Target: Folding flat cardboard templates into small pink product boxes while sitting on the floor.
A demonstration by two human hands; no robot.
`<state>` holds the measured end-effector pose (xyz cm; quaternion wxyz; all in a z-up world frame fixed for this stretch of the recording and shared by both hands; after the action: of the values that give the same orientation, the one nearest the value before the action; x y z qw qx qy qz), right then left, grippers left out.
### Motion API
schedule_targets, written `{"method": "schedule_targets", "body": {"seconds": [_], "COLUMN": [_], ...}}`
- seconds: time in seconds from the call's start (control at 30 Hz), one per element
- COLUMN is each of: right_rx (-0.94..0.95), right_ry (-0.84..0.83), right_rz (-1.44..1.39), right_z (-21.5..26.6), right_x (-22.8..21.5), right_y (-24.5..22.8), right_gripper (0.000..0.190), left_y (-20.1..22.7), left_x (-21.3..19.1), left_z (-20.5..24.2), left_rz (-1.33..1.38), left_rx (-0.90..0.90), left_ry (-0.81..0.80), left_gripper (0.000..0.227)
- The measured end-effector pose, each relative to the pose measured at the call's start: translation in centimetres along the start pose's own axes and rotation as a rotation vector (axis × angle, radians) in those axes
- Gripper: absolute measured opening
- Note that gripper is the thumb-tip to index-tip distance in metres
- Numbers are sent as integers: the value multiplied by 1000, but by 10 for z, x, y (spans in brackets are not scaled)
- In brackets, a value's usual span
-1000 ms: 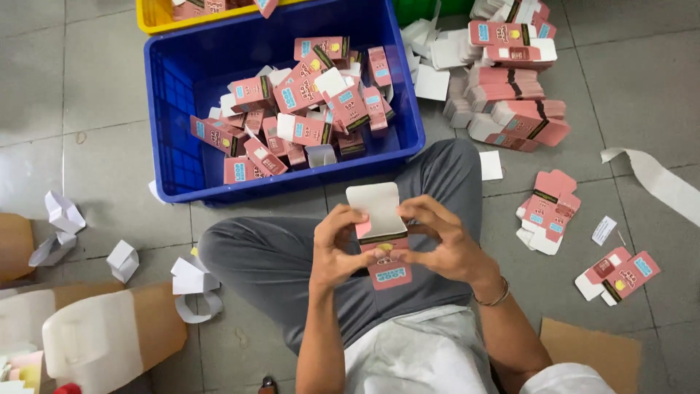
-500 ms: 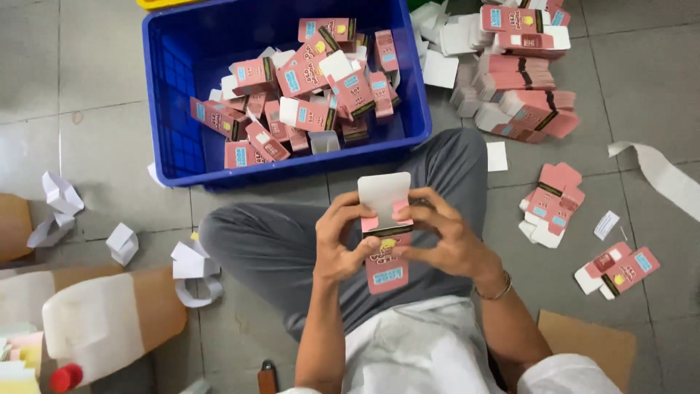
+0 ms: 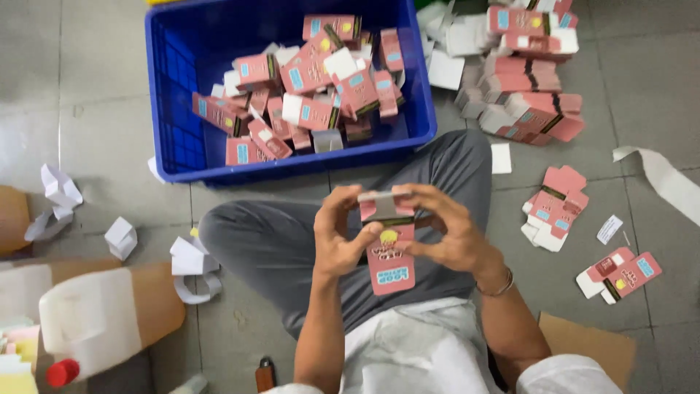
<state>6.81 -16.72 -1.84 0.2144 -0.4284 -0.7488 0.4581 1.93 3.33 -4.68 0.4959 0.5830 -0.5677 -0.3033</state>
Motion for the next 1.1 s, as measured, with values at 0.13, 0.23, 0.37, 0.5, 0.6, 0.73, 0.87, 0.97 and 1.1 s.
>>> {"method": "schedule_targets", "body": {"seconds": [0.13,0.23,0.37,0.5,0.6,0.73,0.87,0.97,1.1], "right_rx": [29,-5,33,0,-57,-55,-55,-58,-75], "right_ry": [-4,2,22,11,-23,-25,-38,-47,-64], "right_rz": [-75,-45,-78,-12,16,33,49,62,98], "right_z": [-3,-5,-5,-9,-9,-8,-9,-9,-12], "right_x": [-2,-1,4,6,3,4,4,3,3], "right_y": [8,12,8,4,6,1,-4,-4,-6], "right_gripper": [60,57,65,70,66,69,76,76,72], "left_y": [22,28,38,42,48,62,61,62,62], "left_x": [3,4,7,7,8,15,19,22,25], "left_z": [-14,-18,-24,-26,-26,-27,-27,-27,-25], "left_rz": [-21,-5,-45,-103,-171,-274,-304,-296,-265], "left_rx": [13,-22,-5,-19,-19,38,69,53,28], "left_ry": [-54,-42,-32,-24,-50,-38,17,46,80], "left_gripper": [29,28,39,20,18,12,12,11,10]}}
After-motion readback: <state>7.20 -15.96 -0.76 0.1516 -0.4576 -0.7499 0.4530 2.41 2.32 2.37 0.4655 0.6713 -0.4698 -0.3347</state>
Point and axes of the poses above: each hand's wrist, its own z-axis away from the middle knuckle, its own x-axis out of the palm, y = z × x, the point moved 1 cm from there along -z, towards the middle knuckle, and after that the axes turned 8 degrees about -x, right-handed, at the moved point
